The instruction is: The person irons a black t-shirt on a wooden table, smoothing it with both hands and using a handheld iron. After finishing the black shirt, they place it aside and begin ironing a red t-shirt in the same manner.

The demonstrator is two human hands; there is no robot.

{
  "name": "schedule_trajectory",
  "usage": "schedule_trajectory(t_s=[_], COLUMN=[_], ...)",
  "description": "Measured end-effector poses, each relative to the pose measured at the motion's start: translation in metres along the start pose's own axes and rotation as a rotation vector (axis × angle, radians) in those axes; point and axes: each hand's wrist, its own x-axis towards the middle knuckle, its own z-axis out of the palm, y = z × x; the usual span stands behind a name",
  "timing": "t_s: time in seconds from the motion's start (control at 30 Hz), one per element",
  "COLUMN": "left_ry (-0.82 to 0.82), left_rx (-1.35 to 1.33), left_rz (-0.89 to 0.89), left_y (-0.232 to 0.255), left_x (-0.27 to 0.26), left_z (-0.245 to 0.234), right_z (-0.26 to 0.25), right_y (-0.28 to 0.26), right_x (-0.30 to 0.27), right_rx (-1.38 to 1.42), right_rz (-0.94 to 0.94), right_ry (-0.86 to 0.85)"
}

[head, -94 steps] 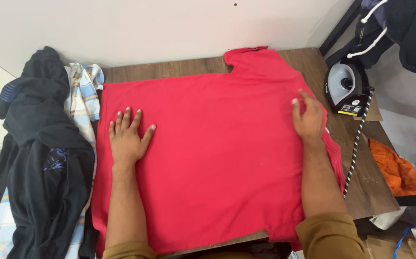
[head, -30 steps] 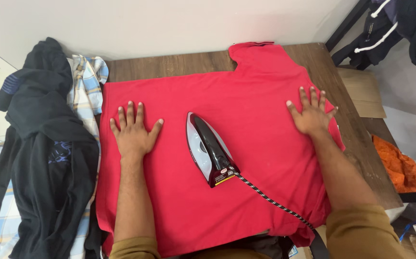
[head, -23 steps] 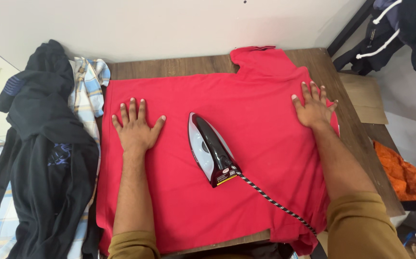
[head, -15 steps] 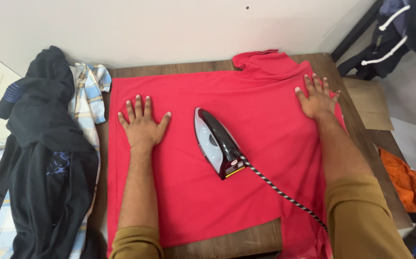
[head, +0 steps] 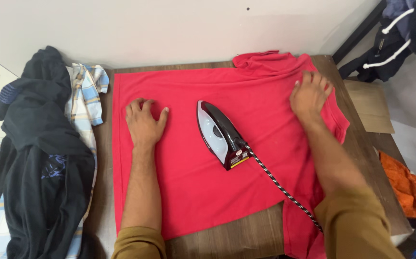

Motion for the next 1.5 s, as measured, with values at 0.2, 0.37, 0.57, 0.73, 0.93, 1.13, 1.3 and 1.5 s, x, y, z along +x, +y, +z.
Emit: schedule_trajectory(t_s=[0.2,0.37,0.57,0.73,0.93,1.13,1.3,1.5], left_ry=[0.072,0.054,0.049,0.043,0.022,0.044,0.050,0.061], left_rx=[-0.007,-0.022,-0.036,-0.050,-0.089,-0.129,-0.135,-0.110], left_rz=[0.117,0.175,0.185,0.156,0.133,0.147,0.139,0.150], left_y=[0.000,-0.004,-0.005,-0.005,-0.007,-0.011,-0.011,-0.012], left_x=[-0.009,-0.016,-0.020,-0.019,-0.020,-0.018,-0.017,-0.018], left_z=[-0.004,-0.007,-0.008,-0.007,-0.007,-0.005,-0.003,-0.002], right_z=[-0.087,-0.126,-0.184,-0.216,-0.208,-0.229,-0.228,-0.247], right_y=[-0.012,0.047,0.090,0.092,0.098,0.176,0.181,0.089], right_x=[-0.132,-0.200,-0.231,-0.268,-0.302,-0.311,-0.306,-0.291], right_rx=[0.269,0.027,0.017,-0.144,0.497,1.095,-0.431,0.386], right_rz=[0.024,-0.053,0.186,0.488,0.620,0.537,0.398,0.169], right_ry=[-0.108,-0.171,-0.313,-0.800,-0.799,-0.613,-0.868,-0.358])
